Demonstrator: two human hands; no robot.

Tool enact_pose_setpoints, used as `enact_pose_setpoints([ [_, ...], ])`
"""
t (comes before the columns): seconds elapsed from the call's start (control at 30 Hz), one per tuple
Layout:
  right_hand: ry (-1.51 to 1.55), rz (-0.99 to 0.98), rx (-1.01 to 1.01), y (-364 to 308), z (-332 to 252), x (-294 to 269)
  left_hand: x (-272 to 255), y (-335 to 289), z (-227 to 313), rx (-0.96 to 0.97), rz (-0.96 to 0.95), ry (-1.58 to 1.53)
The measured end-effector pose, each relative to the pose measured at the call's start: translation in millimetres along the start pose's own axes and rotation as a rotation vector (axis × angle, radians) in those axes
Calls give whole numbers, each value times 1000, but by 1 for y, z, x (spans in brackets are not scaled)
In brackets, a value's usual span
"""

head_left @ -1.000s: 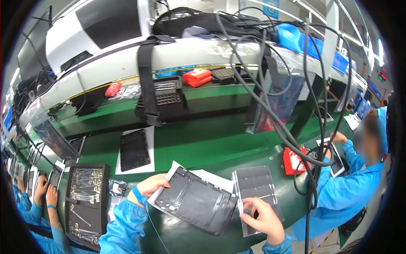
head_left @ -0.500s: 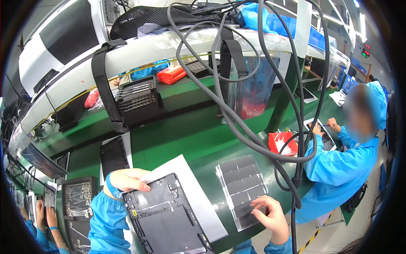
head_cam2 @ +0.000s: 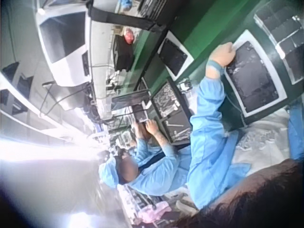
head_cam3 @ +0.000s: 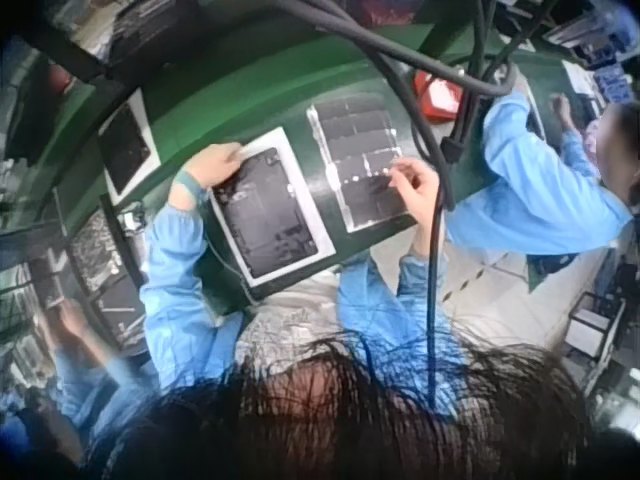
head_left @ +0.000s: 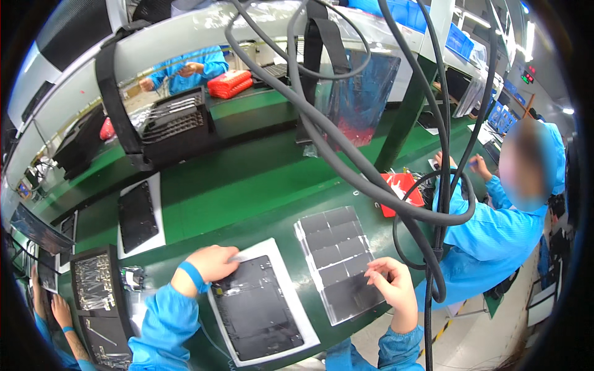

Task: The person assembles components into a tablet device by hand, taking electronic components from a tray and placing them into the tablet.

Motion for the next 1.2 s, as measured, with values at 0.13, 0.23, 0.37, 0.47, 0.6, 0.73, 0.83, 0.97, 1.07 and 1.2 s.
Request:
enact_pose_setpoints([
  [0.13,-133,-32,-90,17,2,-17,-10,-58,76,46,639,203],
  [0.23,-237,-119,-322,52,1,-14,30,-65,148,452,512,-64],
  [0.37,-384,-405,-326,92,-4,36,82,-52,214,587,573,21],
  [0.47,-564,-561,-431,99,12,57,104,-32,229,480,641,104],
  [0.6,-604,-644,-395,94,22,58,107,-27,211,578,537,7],
  [0.73,-546,-624,-458,88,51,50,95,-28,200,623,524,13],
  [0.83,-400,-604,-377,95,28,65,98,-32,192,639,614,84],
  [0.97,-480,-688,-357,97,23,65,93,-33,195,658,660,-5],
  [1.07,-544,-757,-305,98,21,64,94,-34,192,664,606,-116],
  [1.2,-547,-884,-275,105,28,66,99,-45,198,673,344,-8],
])
Point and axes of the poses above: each hand's wrist, its own y-axis towards the middle knuckle, its own x-axis out of the palm, z = x × y, the point moved 7 cm from there along y, towards the middle knuckle, and after that the axes turned 15 degrees about -x, right-handed, at the moved point
